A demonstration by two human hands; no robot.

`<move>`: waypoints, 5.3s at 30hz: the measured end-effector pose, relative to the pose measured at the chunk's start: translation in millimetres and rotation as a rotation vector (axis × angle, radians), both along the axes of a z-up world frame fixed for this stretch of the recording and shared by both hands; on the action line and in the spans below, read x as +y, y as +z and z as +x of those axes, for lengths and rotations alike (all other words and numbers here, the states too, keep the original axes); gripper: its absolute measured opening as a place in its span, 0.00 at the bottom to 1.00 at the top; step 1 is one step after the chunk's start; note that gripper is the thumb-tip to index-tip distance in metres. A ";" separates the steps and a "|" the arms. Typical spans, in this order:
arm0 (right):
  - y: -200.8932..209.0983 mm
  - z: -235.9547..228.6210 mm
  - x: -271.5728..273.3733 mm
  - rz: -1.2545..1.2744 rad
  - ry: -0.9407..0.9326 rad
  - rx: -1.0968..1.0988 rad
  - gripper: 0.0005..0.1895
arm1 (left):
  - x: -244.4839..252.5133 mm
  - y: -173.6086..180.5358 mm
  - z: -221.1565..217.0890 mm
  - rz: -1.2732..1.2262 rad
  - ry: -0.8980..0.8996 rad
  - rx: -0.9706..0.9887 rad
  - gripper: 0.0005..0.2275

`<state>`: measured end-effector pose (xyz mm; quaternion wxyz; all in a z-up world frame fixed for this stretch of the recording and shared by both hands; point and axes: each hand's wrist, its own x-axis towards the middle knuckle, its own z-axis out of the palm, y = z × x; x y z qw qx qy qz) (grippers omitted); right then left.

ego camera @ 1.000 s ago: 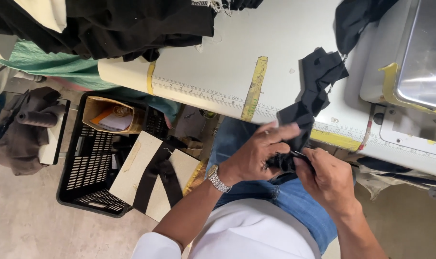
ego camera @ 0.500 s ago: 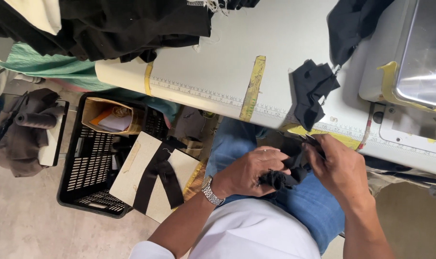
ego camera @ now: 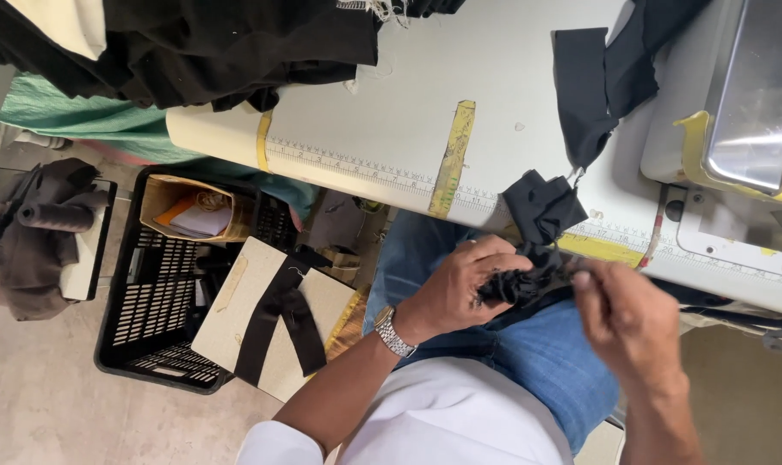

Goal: Trimming and cutting small black fabric pieces using hand-held thread snips at a factory workstation.

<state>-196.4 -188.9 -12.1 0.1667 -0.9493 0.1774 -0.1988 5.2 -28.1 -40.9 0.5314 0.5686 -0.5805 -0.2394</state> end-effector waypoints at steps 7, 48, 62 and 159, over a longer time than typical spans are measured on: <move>12.8 17.6 1.4 0.026 -0.221 0.378 0.11 | 13.9 5.8 -2.7 -0.132 0.058 -0.135 0.16; -40.3 -5.3 -75.8 0.071 -0.246 -0.022 0.07 | 45.9 -105.3 18.6 0.644 0.193 -0.807 0.27; -27.7 1.3 -78.0 0.257 -0.440 -0.092 0.11 | -6.8 32.4 2.8 0.125 0.001 -0.294 0.16; -5.3 49.9 -72.4 0.080 -0.259 -0.094 0.11 | -235.6 24.9 120.9 -0.219 0.638 0.033 0.11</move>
